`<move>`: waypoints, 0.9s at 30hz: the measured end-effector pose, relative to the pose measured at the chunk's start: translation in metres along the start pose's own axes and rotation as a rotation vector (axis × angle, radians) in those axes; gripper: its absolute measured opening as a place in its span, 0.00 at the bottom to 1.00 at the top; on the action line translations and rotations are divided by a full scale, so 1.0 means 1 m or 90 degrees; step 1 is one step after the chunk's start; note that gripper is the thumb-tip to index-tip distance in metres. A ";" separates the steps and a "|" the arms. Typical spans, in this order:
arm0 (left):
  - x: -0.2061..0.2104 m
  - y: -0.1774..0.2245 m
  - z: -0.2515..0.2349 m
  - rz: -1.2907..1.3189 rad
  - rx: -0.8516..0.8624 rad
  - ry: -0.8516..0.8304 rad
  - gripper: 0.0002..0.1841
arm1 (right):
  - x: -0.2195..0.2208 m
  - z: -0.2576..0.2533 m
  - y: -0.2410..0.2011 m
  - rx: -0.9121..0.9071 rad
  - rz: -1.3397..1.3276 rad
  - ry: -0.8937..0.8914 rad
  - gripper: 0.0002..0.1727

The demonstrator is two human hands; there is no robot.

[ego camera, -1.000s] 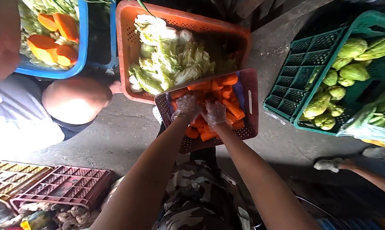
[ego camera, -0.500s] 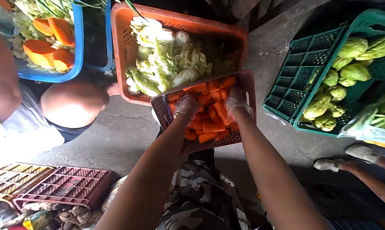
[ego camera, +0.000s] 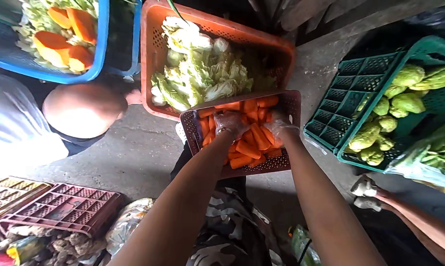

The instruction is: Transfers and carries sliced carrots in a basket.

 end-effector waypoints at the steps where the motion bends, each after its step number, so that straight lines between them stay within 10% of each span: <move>1: -0.002 -0.005 0.000 0.003 0.015 -0.002 0.38 | -0.001 0.000 0.004 -0.029 -0.013 0.008 0.31; 11: -0.014 -0.061 0.034 0.212 0.194 0.102 0.24 | -0.018 0.088 0.026 -0.072 -0.597 0.070 0.18; 17: -0.026 -0.079 0.068 0.217 0.165 0.078 0.31 | -0.003 0.097 -0.006 0.062 -0.413 0.050 0.25; 20: -0.027 -0.107 0.098 0.320 0.220 0.173 0.29 | 0.000 0.112 -0.060 0.022 -0.357 0.155 0.23; 27: 0.004 -0.200 0.152 0.522 0.117 0.258 0.21 | 0.033 0.139 -0.298 -0.231 -0.446 -0.123 0.26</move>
Point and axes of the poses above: each hand's wrist, its own z-axis away from the middle knuckle, its own x-axis out of the palm, y = z × x, the point moved 2 cm from there along -z, towards the middle knuckle, and after that the axes turned 6 degrees about x, right-handed, at the moved point
